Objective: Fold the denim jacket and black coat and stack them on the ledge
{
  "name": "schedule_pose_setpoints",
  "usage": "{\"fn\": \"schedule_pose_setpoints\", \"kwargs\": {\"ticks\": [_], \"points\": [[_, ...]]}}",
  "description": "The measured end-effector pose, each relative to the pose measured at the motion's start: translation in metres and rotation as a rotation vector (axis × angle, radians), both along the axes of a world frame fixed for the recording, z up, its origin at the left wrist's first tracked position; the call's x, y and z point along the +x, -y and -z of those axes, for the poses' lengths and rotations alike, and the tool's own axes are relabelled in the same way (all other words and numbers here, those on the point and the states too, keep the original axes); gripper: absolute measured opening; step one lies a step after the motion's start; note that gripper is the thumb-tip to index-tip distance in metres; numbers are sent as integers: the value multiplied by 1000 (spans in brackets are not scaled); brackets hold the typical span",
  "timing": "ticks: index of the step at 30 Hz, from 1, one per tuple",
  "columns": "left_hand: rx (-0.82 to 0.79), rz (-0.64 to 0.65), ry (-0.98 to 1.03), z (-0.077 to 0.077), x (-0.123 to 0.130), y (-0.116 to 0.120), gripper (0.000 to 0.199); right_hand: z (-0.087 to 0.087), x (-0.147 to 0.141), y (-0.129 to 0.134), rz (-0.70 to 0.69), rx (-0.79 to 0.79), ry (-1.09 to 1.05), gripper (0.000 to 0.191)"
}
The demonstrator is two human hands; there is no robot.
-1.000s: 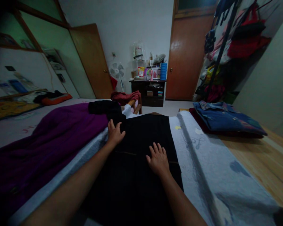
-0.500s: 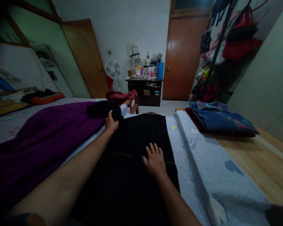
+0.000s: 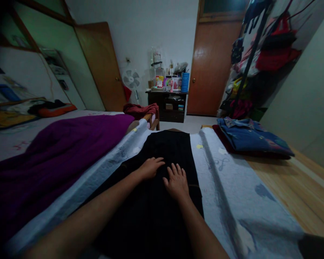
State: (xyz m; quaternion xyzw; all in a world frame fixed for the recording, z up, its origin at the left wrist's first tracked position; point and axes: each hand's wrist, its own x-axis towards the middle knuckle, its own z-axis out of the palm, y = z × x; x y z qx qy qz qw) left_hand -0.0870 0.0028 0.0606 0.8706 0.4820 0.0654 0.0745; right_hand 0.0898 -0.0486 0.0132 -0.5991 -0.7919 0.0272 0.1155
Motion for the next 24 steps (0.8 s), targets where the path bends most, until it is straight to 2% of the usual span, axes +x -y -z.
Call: {"fn": "schedule_pose_setpoints", "kwargs": {"ticks": [2,4,9,13,15,18,21,24], "points": [[-28,19,-26,-1,-3,19,54,0,0,1,-1,2,-5,56],[12,-49,-34,-4,-13,39,56,0,0,0,-1,-5,-17,56],[208,-395,-115,-10,-59,86,58,-10,8,-12,-26,-158,-78,57],[154,-611,-230,-12,-89,109,63,-32,15,-40,-75,-216,-192,36],[95,-654,-250,-17,-96,113,67,-43,13,-57,-67,-172,-221,35],[7,-687,-243,-30,-100,115,73,-53,3,-79,-25,-75,-246,51],[-116,-692,-240,-40,-106,117,75,-53,-10,-95,33,-15,-238,69],[-180,-653,-197,-42,-114,121,71,-49,-20,-104,87,-49,-164,72]]}}
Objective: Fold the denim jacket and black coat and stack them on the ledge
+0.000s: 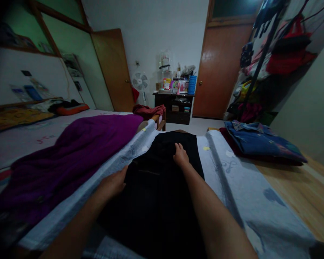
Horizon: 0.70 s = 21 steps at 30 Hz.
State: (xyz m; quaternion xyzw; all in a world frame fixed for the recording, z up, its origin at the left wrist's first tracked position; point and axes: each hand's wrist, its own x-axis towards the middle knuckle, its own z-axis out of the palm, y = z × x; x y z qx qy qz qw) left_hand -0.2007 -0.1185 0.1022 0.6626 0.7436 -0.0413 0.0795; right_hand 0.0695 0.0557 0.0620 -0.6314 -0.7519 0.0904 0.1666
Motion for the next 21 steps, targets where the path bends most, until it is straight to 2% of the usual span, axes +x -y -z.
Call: {"fn": "schedule_pose_setpoints", "kwargs": {"ticks": [2,6,8,15,18,21], "points": [[12,52,78,4,-1,4,69,3,-4,-4,19,-36,38,62],[39,160,198,13,6,11,71,8,-6,-7,26,-61,65,29],[35,198,216,15,13,13,72,8,-7,-6,26,-61,74,22],[21,230,148,8,28,16,70,1,-11,-1,41,18,65,37],[-1,238,138,4,33,18,72,0,-14,-2,20,43,66,57],[-16,290,141,3,37,20,73,3,-15,-7,-57,-27,85,70]]}}
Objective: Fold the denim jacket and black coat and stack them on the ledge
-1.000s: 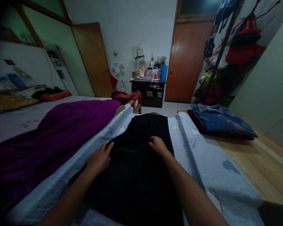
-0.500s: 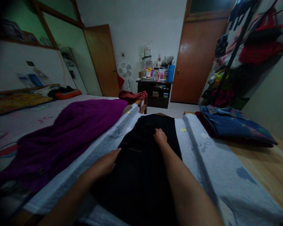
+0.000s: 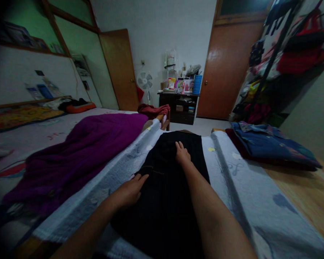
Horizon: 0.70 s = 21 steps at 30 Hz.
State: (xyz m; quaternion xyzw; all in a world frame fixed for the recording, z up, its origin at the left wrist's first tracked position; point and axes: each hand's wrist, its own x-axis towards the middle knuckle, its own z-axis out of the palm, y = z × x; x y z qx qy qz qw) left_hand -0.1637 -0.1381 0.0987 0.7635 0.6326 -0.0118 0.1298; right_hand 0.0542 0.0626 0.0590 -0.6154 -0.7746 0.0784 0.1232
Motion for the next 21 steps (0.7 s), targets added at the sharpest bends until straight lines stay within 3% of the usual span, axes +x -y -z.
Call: {"fn": "schedule_pose_setpoints", "kwargs": {"ticks": [5,8,11,17,21], "points": [[-6,33,29,12,3,-2,74,7,1,-6,-56,-56,-29,53],[-7,27,64,21,3,-5,74,9,2,-6,-44,-48,-101,37],[-2,18,119,21,0,-7,73,8,6,-6,1,-18,-234,34],[67,-33,370,4,-11,-9,67,-14,30,-14,104,26,-628,42],[141,-107,559,-5,-8,-7,63,-36,58,-12,129,0,-1215,31]]}}
